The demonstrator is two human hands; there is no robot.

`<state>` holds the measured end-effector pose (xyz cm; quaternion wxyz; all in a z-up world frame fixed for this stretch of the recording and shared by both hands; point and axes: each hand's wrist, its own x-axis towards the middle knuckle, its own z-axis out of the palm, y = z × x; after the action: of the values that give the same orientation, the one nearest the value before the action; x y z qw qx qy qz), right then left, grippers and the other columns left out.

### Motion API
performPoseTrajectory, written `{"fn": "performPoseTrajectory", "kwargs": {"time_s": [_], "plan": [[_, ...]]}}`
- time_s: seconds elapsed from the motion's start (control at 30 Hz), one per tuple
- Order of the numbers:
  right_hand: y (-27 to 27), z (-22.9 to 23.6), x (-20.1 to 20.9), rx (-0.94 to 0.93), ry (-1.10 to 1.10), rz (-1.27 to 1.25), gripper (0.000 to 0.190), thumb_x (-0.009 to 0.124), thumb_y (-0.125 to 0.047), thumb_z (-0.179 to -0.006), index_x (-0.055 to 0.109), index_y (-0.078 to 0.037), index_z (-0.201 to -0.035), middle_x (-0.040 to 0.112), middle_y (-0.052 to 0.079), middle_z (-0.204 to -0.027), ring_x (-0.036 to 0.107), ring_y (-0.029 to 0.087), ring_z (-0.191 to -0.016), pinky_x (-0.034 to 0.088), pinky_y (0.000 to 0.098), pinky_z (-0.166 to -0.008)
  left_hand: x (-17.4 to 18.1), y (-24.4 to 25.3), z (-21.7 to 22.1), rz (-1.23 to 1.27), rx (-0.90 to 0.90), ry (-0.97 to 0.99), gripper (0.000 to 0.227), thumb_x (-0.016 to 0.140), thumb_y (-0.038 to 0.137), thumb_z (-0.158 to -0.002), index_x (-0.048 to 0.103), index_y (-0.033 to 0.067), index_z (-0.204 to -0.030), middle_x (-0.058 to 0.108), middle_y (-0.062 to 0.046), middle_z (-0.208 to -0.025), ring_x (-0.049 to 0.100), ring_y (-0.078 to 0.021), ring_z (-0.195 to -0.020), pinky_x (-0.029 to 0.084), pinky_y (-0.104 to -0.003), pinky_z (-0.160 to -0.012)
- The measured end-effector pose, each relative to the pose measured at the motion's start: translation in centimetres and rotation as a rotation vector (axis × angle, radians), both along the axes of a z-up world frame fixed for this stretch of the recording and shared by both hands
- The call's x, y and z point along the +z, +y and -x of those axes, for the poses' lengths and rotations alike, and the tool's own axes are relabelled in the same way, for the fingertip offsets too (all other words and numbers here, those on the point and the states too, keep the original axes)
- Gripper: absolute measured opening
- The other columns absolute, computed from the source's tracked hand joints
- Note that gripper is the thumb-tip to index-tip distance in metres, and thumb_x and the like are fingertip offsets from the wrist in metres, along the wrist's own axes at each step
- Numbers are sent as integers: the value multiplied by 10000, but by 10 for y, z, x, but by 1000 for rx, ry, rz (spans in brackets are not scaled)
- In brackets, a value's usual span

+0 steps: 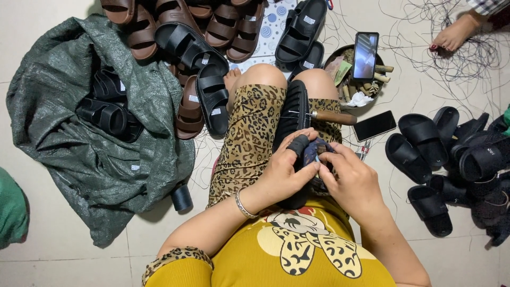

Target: The person stitches a black shoe sole using a needle and thread while sitting on the floor, occasionally handling a wallet and currency.

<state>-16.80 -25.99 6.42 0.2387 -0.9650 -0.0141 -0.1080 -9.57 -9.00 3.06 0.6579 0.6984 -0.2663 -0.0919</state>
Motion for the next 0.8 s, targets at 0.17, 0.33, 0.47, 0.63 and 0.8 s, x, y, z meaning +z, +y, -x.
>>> {"fn": "performPoseTrajectory", "kwargs": {"time_s": [0.17, 0.33, 0.47, 0.63, 0.8], "plan": [[-5, 1, -21, -30, -62, 91, 87, 761, -199, -919, 755, -122, -957, 745, 95, -1080, 762, 281, -916, 629, 388, -689, -1, -1, -1, -40, 28, -23, 552, 785, 134, -856, 607, -15, -1358, 607, -231, -1364, 540, -394, -1353, 408, -468, -1163], [-3, -1, -9, 16, -188, -195, 56, 708, -87, -933, 739, -57, -969, 744, 143, -1134, 746, 325, -992, 614, 370, -739, -8, 8, -9, 30, 33, 119, 598, 798, 157, -827, 608, 17, -1377, 618, -200, -1368, 535, -360, -1372, 400, -471, -1164], [-4, 2, -16, 29, -193, -304, 82, 660, -95, -967, 714, -34, -978, 733, 155, -1116, 733, 349, -1029, 609, 385, -776, -4, 9, -16, 63, -16, 85, 630, 791, 192, -861, 563, 38, -1427, 536, -226, -1471, 461, -398, -1431, 361, -511, -1190], [-2, 2, -14, 66, -185, -400, 133, 591, -115, -1005, 690, -34, -972, 725, 158, -1094, 730, 351, -1001, 605, 378, -732, -1, 12, -16, 10, -38, 89, 685, 845, 286, -810, 587, 44, -1397, 572, -198, -1408, 500, -374, -1394, 383, -493, -1176], [-2, 0, -12, 62, -149, -468, 82, 654, -105, -983, 680, -28, -968, 730, 156, -1082, 734, 331, -992, 600, 359, -709, -7, 6, -14, 17, 1, 46, 564, 847, 283, -827, 659, 54, -1306, 650, -130, -1273, 583, -300, -1302, 447, -412, -1124]]}}
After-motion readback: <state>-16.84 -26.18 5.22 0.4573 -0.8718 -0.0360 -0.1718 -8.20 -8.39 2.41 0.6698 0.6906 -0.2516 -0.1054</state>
